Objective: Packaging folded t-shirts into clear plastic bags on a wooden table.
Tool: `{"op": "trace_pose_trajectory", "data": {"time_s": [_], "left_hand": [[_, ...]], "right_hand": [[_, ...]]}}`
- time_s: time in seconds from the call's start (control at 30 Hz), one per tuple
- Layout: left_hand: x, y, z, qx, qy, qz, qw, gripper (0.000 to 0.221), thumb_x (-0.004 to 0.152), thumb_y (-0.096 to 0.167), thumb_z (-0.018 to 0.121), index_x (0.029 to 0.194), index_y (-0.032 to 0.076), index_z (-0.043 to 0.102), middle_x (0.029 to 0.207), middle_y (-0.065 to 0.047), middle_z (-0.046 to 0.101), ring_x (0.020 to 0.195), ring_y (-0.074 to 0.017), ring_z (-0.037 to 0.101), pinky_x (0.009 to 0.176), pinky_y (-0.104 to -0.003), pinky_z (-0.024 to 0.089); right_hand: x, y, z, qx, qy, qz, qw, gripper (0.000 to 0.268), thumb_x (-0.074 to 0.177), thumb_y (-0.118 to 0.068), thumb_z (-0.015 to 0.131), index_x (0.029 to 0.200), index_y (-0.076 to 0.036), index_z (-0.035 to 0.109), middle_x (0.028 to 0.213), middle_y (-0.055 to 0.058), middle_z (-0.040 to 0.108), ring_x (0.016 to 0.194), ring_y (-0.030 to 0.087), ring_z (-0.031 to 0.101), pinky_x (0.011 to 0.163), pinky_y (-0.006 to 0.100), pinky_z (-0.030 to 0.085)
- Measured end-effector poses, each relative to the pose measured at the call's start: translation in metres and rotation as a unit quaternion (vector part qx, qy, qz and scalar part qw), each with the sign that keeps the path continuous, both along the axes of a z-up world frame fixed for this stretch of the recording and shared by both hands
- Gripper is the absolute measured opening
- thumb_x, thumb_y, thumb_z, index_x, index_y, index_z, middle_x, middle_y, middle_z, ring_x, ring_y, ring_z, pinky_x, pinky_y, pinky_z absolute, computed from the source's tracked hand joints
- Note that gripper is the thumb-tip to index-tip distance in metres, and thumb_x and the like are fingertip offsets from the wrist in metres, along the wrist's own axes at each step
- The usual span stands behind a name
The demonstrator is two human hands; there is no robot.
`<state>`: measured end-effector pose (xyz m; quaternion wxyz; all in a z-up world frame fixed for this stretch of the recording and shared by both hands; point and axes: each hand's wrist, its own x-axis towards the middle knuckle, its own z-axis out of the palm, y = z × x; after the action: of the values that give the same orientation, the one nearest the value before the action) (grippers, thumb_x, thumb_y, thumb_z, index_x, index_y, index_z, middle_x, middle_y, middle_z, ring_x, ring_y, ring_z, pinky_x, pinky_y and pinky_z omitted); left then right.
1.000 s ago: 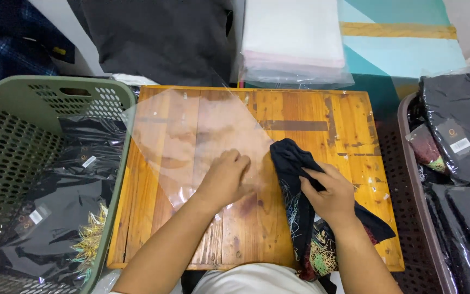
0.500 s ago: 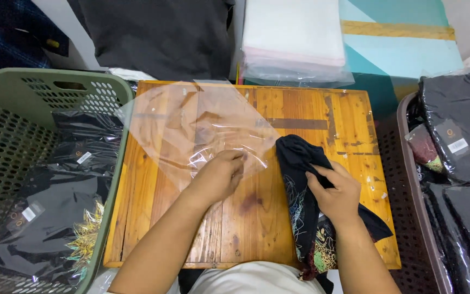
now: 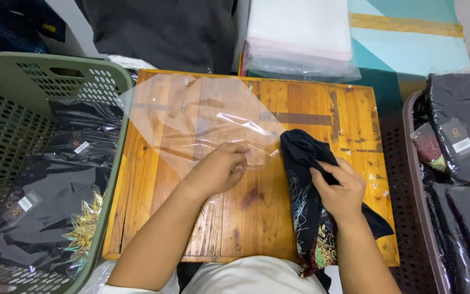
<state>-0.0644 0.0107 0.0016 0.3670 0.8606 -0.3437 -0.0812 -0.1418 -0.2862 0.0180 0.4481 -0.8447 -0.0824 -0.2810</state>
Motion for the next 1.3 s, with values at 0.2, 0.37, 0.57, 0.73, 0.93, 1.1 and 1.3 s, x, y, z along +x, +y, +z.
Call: {"op": "trace_pose_trajectory", "data": {"time_s": [0.2,0.37,0.57,0.73,0.93,1.1,1.3], "left_hand": [[0.004,-0.005,0.007,-0.122,0.018,0.084,0.989,0.008,0.091,0.015,0.069,0.094,0.010,0.074,0.108,-0.015,0.074,0.108,-0.0391,0.069,0.089,-0.044,0.057],[0.002,-0.007,0.014,-0.235,0.013,0.189,0.953,0.016,0.098,0.016,0.063,0.103,0.014,0.078,0.092,-0.013,0.077,0.093,-0.0348,0.074,0.077,-0.041,0.059],[-0.003,-0.007,0.018,-0.248,-0.144,0.172,0.942,0.017,0.097,0.011,0.066,0.108,0.012,0.079,0.098,-0.010,0.079,0.095,-0.0328,0.075,0.085,-0.039,0.056],[-0.004,0.002,0.038,-0.193,-0.220,0.152,0.944,0.022,0.096,0.010,0.063,0.113,0.011,0.078,0.100,-0.012,0.078,0.094,-0.0326,0.075,0.082,-0.041,0.054],[-0.001,0.009,0.029,-0.113,-0.262,0.181,0.941,0.027,0.095,0.008,0.060,0.120,0.008,0.071,0.099,-0.013,0.077,0.089,-0.0322,0.074,0.078,-0.041,0.053],[-0.010,0.009,0.039,-0.013,-0.221,0.136,0.966,0.037,0.088,0.003,0.055,0.120,0.013,0.070,0.111,-0.014,0.076,0.094,-0.0381,0.073,0.080,-0.048,0.056],[-0.022,0.001,0.045,0.203,-0.094,0.169,0.960,0.049,0.077,0.028,0.064,0.122,0.011,0.060,0.122,-0.017,0.067,0.109,-0.0401,0.064,0.089,-0.054,0.050]], "right_hand": [[0.000,0.007,0.007,0.011,-0.006,0.008,1.000,0.015,0.087,0.008,0.077,0.096,-0.001,0.081,0.095,0.016,0.077,0.086,0.024,0.073,0.076,0.037,0.060],[0.000,0.021,0.012,0.004,-0.043,0.036,0.998,0.018,0.082,0.008,0.079,0.096,-0.003,0.083,0.097,0.015,0.077,0.087,0.021,0.073,0.074,0.033,0.060],[0.017,0.062,0.030,-0.045,-0.060,0.045,0.996,0.016,0.085,0.002,0.077,0.097,-0.005,0.084,0.094,0.014,0.078,0.083,0.028,0.075,0.070,0.033,0.061],[0.032,0.075,0.022,-0.041,-0.046,0.049,0.997,0.015,0.082,0.002,0.078,0.096,-0.003,0.082,0.097,0.014,0.078,0.088,0.029,0.076,0.071,0.034,0.062],[0.036,0.089,0.035,-0.107,0.011,0.092,0.990,0.011,0.080,0.003,0.076,0.090,0.002,0.080,0.090,0.018,0.076,0.083,0.034,0.074,0.069,0.036,0.062],[0.039,0.091,0.033,-0.148,0.037,0.094,0.984,0.009,0.081,-0.001,0.078,0.090,0.000,0.079,0.089,0.015,0.076,0.084,0.029,0.074,0.068,0.032,0.062],[0.040,0.088,0.021,-0.152,0.042,0.040,0.987,0.010,0.084,-0.007,0.078,0.094,-0.008,0.082,0.089,0.005,0.076,0.084,0.020,0.073,0.066,0.024,0.059]]}}
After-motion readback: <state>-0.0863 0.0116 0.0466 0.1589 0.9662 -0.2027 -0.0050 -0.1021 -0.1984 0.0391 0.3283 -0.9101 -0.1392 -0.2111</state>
